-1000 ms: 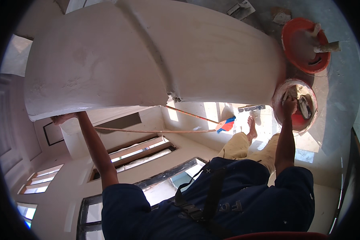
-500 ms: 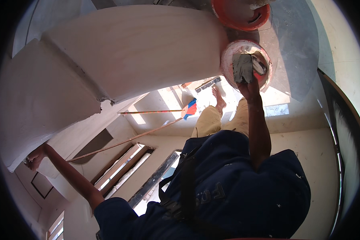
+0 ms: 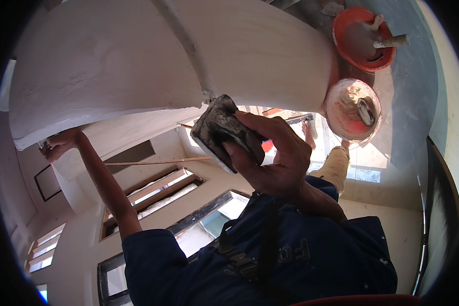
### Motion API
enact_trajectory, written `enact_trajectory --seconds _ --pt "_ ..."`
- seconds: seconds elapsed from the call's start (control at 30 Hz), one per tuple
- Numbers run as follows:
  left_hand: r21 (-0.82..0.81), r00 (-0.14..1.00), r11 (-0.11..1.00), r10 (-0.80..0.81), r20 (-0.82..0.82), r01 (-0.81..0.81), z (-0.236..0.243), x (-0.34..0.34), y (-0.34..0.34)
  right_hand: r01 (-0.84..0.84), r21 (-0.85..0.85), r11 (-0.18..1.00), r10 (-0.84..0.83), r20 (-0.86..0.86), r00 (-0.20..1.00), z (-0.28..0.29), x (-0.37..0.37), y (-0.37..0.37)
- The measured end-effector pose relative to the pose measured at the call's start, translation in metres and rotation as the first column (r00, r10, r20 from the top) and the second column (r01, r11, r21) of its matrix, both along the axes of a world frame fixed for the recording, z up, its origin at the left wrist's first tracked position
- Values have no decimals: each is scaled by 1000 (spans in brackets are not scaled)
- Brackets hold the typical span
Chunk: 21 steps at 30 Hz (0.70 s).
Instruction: The person applies white putty to the corner and surface of a concrete pillar using a putty knife, smoothing it out with repeated strokes.
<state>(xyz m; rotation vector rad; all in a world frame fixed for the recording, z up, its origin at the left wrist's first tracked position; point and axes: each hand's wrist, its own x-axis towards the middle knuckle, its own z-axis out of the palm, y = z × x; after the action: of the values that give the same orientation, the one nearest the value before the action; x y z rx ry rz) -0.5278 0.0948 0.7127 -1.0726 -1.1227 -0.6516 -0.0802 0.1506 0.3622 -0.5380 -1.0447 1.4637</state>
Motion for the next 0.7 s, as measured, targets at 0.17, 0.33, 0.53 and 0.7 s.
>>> enact_trajectory --seconds 0.17,0.33,0.53,0.7 --pt "-7 999 999 -34 -2 34 0 -11 1 19 -15 1000 -20 -55 998 25 -37 9" --pt "-15 1000 1000 -13 -10 13 0 -14 -6 -48 23 999 51 -179 983 54 -34 -6" --pt "-8 999 999 -42 20 42 -1 -6 -3 -130 -209 969 92 -183 979 39 -42 6" --pt "-6 989 998 -69 129 70 -18 9 10 -156 -93 983 119 -321 940 72 -40 3"
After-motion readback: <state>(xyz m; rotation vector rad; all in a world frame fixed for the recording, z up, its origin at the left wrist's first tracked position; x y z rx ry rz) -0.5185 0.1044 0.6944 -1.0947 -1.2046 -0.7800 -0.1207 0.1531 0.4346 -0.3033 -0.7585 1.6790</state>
